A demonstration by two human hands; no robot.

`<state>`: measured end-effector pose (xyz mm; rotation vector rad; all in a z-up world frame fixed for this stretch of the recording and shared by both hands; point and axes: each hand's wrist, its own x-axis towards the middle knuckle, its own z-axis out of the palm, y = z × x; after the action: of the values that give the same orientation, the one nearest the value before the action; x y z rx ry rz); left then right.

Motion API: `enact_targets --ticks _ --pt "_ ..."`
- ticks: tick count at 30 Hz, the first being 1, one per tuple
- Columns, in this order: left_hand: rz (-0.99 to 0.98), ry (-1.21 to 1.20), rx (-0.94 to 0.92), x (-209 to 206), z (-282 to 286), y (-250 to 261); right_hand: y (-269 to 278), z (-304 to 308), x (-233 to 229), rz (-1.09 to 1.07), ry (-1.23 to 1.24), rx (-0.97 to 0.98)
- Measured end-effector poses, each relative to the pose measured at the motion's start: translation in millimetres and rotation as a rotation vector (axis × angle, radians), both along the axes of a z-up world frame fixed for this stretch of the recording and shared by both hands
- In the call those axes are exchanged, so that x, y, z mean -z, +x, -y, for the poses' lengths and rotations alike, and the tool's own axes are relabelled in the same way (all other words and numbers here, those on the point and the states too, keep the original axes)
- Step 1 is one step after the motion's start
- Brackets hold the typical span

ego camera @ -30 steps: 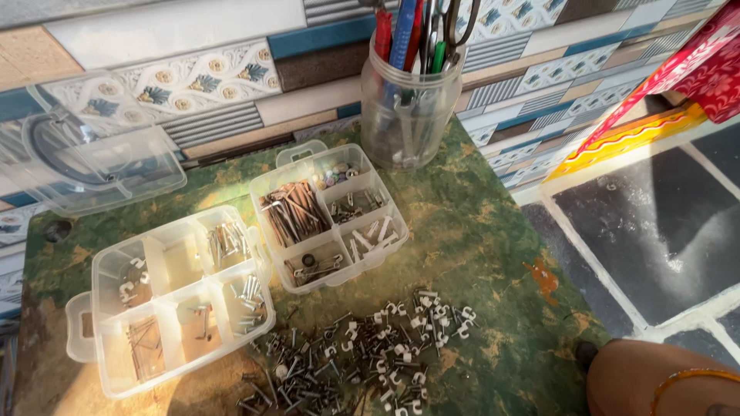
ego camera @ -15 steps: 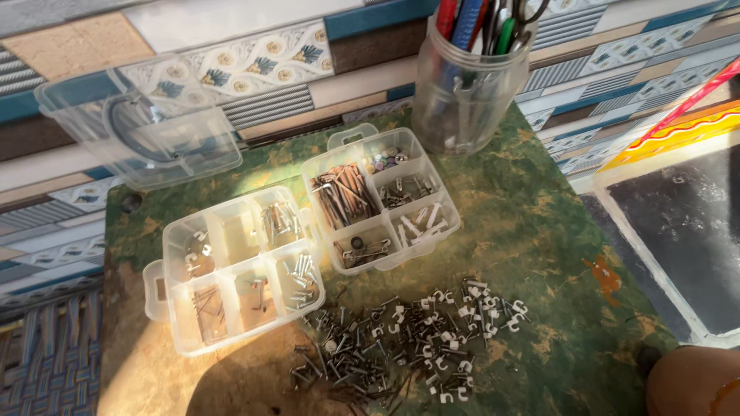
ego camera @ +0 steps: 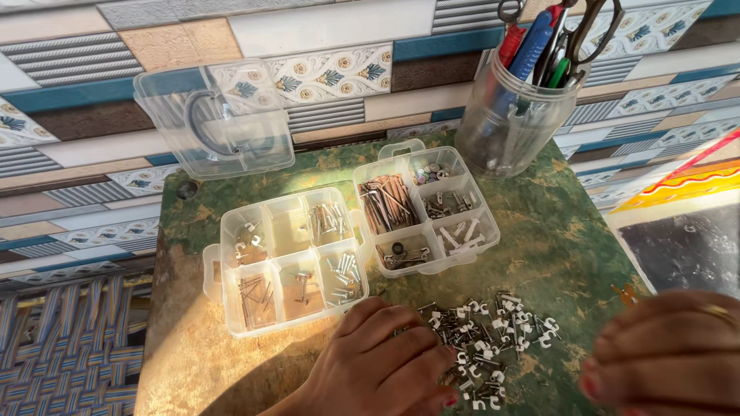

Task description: The person sorts a mixed pile of screws, nails, and plastic wall anchors on a table and places them into compartments of two clear plastic organizers. The hands repeatedly pick up items, separate them by type, and deposit them into the appropriate sections of the containers.

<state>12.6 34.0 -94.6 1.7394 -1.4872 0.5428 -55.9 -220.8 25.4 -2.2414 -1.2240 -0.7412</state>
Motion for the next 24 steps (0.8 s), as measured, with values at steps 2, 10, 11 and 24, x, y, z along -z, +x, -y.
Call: enact_targets --ticks 2,10,11,24 --pt "-0.012 0.089 0.007 27 4 7 8 8 13 -0.073 -0.027 0.03" --pt "-0.07 0.221 -0.042 56 13 12 15 53 136 -0.266 -0.229 0.276" --pt "-0.089 0.243 -0.044 56 11 11 14 51 135 -0.312 -0.254 0.296" --pt "-0.106 0.256 0.008 57 11 14 20 40 141 -0.467 -0.283 0.353"
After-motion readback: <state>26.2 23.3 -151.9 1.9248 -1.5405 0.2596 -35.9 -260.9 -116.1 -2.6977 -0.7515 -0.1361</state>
